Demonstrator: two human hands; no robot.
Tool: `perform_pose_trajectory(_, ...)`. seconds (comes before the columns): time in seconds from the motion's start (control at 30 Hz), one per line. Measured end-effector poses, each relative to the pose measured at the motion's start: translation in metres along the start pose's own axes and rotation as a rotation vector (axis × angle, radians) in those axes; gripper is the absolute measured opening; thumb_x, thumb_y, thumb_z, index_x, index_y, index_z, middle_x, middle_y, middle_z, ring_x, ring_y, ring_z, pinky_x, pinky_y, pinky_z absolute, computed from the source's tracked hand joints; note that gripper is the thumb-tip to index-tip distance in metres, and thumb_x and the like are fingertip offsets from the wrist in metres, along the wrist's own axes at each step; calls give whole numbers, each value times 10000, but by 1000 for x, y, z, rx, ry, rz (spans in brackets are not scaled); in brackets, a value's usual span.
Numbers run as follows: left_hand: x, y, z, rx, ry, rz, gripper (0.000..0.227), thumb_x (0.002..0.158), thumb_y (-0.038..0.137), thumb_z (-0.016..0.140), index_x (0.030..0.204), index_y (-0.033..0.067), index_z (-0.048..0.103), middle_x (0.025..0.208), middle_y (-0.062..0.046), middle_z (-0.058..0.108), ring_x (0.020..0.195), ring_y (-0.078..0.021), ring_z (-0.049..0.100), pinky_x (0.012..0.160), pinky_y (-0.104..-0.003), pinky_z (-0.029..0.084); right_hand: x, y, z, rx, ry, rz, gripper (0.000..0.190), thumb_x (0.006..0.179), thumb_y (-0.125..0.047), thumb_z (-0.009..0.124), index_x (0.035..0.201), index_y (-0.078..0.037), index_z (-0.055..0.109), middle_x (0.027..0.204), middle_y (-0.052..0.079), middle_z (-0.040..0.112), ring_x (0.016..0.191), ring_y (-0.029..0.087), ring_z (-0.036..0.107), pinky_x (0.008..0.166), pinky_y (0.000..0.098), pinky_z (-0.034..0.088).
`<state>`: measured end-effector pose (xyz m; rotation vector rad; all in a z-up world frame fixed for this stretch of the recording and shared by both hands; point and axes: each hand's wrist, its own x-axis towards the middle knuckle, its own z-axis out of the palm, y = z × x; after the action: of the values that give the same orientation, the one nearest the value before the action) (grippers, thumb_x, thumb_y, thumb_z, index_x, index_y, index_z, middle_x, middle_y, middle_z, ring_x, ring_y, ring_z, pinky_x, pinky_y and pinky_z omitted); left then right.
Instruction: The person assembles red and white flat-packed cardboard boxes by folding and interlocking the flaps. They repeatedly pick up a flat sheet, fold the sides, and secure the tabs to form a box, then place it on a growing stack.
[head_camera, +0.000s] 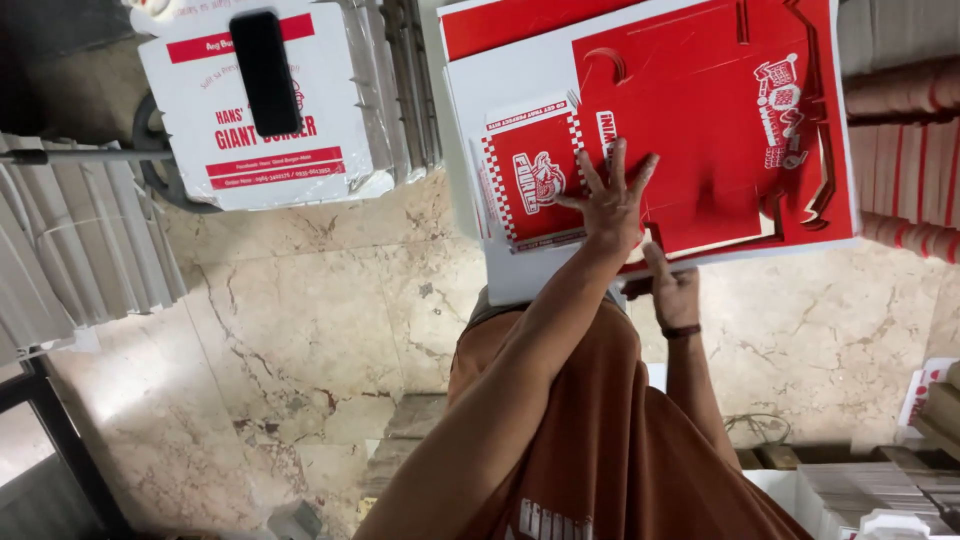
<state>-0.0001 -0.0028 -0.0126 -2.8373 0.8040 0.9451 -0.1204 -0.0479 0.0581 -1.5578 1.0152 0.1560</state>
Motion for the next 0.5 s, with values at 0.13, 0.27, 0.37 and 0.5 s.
perform_pose_trajectory(0.13,5,0,-12,-54,-89,7,1015,910,325,796,1647,426,105,1727,-160,-144,1492,-687,-6,786,-918,391,28,66,-12,357,-52,46,426,1045,-323,689,870,64,656,720,249,685,540,341,701,455,452,609)
perform_pose_trajectory(0.27,36,-9,20,-161,-49,37,767,972,286,689,1610,390,277,1721,-206,-3,1470,-705,92,698,-867,477,41,83,3,436,-38,46,356,1020,-310,739,1059,35,663,868,204,694,686,323,725,534,487,644)
perform_pose_trajectory(0.37,50,-35,48,-314,41,83,602,944,325,691,1502,227,489,1680,-240,124,1431,-739,156,549,-795,523,33,60,3,512,-61,215,509,954,-364,812,867,112,658,747,233,616,611,350,667,544,554,618)
perform_pose_trajectory(0.5,11,-108,68,-395,755,218,382,894,351,699,1236,189,643,1449,-124,589,1197,-435,651,809,-572,607,24,33,-32,105,-510,432,698,1032,-432,547,1442,125,452,1278,419,579,1221,548,579,951,686,476)
